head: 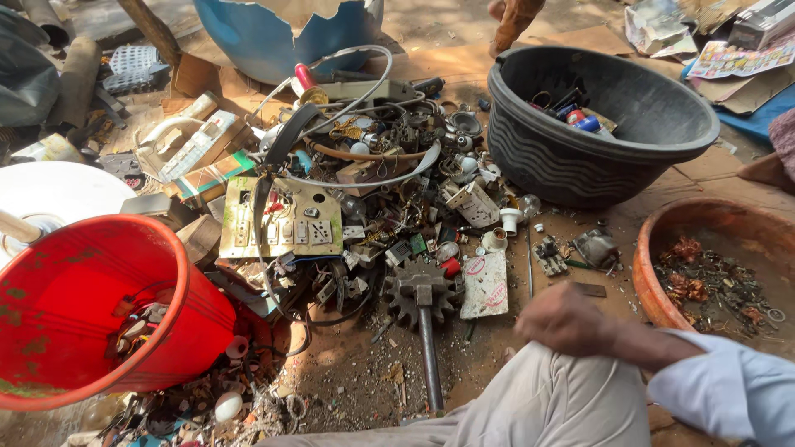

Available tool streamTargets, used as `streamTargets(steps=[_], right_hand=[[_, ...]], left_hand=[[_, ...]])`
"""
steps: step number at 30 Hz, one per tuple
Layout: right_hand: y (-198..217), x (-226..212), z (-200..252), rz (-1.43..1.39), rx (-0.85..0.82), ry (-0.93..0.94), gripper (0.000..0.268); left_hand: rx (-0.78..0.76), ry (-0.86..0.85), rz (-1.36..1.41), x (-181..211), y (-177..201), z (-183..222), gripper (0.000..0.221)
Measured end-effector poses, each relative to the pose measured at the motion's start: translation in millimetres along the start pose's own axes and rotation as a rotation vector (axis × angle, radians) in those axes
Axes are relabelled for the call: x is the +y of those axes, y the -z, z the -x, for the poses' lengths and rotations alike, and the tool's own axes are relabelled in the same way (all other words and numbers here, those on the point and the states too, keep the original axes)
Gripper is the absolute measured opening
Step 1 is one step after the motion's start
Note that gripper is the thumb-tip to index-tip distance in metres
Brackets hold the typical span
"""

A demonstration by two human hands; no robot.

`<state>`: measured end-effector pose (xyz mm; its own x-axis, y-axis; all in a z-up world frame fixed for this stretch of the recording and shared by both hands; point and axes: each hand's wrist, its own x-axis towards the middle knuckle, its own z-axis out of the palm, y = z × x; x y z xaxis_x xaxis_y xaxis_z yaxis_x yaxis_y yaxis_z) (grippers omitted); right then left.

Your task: The person sits on the ground and uses a hammer to break apart various electronic components and scrap items. They repeatedly strike objects such as a blue cylindrical part, a metal ring, and a circuit board to separate them into smaller pieces.

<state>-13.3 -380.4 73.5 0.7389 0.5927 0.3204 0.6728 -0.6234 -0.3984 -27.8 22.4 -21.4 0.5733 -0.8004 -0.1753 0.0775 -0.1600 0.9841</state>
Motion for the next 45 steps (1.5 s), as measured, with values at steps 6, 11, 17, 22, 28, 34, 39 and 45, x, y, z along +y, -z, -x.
streamTargets(steps=[6, 11, 17, 22, 28, 34, 39, 45], right_hand=[[33, 53, -2, -0.313, 0.646, -0.837, 0.023], [-36, 33, -63, -1.101, 1.230, -0.953, 0.014], [-120, -93, -144, -0.879, 0.614, -0.477, 0.030], [-149, -123, -176, -1.034, 0.356, -0.440, 0.021], [-243, -79, -119, -1.453, 0.625, -1.362, 0.034], [-258, -74, -106, -2.095, 0.643, -1.341, 0.053], [-228, -70, -125, -2.001, 0.836, -1.425, 0.036], [-62, 19, -166, -1.841, 1.287, -1.257, 0.025]], left_hand=[[0.477, -0.020, 0.660, -24, 5, 32, 0.030], [0.672, -0.063, 0.750, -3, 22, -47, 0.029], [0.652, -0.045, 1.205, -39, 21, -53, 0.052], [0.683, -0.259, 1.428, -82, 27, -65, 0.039], [0.828, -0.168, 0.667, -59, 17, -56, 0.036], [0.839, -0.457, -0.560, -12, -8, -40, 0.033], [1.107, -0.274, -0.033, -36, 24, -40, 0.036], [1.175, 0.001, 0.808, -98, 62, -63, 0.029]])
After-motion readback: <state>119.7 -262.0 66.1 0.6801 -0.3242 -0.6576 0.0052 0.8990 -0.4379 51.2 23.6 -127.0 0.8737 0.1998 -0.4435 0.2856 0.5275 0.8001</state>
